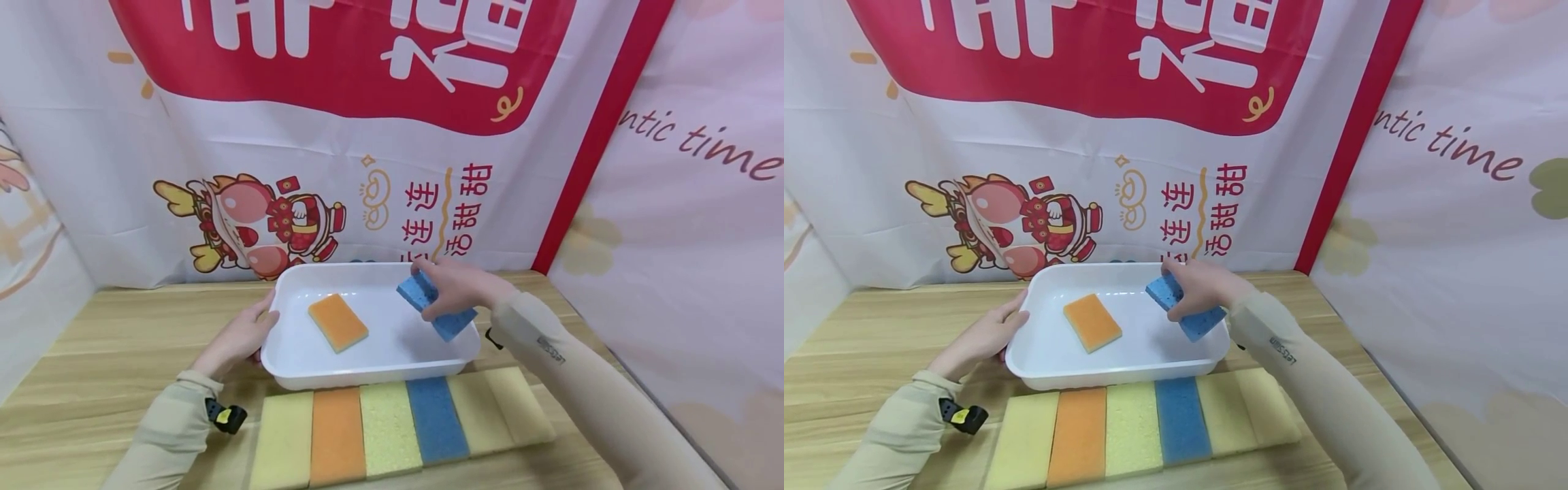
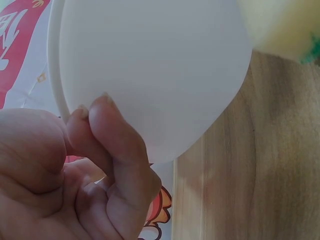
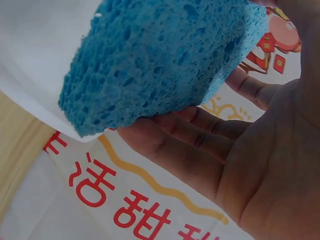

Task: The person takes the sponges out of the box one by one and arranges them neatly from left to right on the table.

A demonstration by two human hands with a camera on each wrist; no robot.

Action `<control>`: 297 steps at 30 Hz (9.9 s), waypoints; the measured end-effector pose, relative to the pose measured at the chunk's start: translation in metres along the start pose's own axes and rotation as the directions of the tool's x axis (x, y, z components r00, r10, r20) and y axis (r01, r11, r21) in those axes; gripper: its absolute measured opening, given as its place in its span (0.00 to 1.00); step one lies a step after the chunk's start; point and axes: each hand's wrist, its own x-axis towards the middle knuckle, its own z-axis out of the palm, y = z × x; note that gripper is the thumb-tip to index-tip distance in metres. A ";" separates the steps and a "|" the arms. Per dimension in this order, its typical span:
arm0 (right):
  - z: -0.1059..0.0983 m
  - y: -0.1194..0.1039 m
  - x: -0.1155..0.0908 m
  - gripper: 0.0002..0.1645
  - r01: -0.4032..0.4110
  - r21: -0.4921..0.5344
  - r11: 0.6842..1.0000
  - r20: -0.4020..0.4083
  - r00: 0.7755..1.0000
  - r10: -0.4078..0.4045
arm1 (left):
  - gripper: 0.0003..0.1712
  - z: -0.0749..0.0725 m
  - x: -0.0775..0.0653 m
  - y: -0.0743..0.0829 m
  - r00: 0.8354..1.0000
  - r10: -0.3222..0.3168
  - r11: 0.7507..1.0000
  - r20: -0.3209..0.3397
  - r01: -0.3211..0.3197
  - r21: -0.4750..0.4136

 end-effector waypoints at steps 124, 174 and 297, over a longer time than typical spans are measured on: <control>0.110 0.132 -0.172 0.49 -0.246 0.121 0.962 -0.102 0.961 0.258 | 0.35 0.000 0.002 -0.003 1.000 0.007 1.000 -0.006 -0.007 0.011; 0.119 0.140 -0.169 0.39 -0.097 0.167 0.981 -0.079 0.991 0.111 | 0.35 -0.001 0.001 -0.001 1.000 0.015 1.000 -0.017 -0.015 0.005; 0.047 -0.140 0.097 0.60 -0.195 0.235 0.952 0.246 0.960 0.136 | 0.34 -0.003 -0.002 -0.001 1.000 0.005 1.000 -0.024 -0.005 -0.022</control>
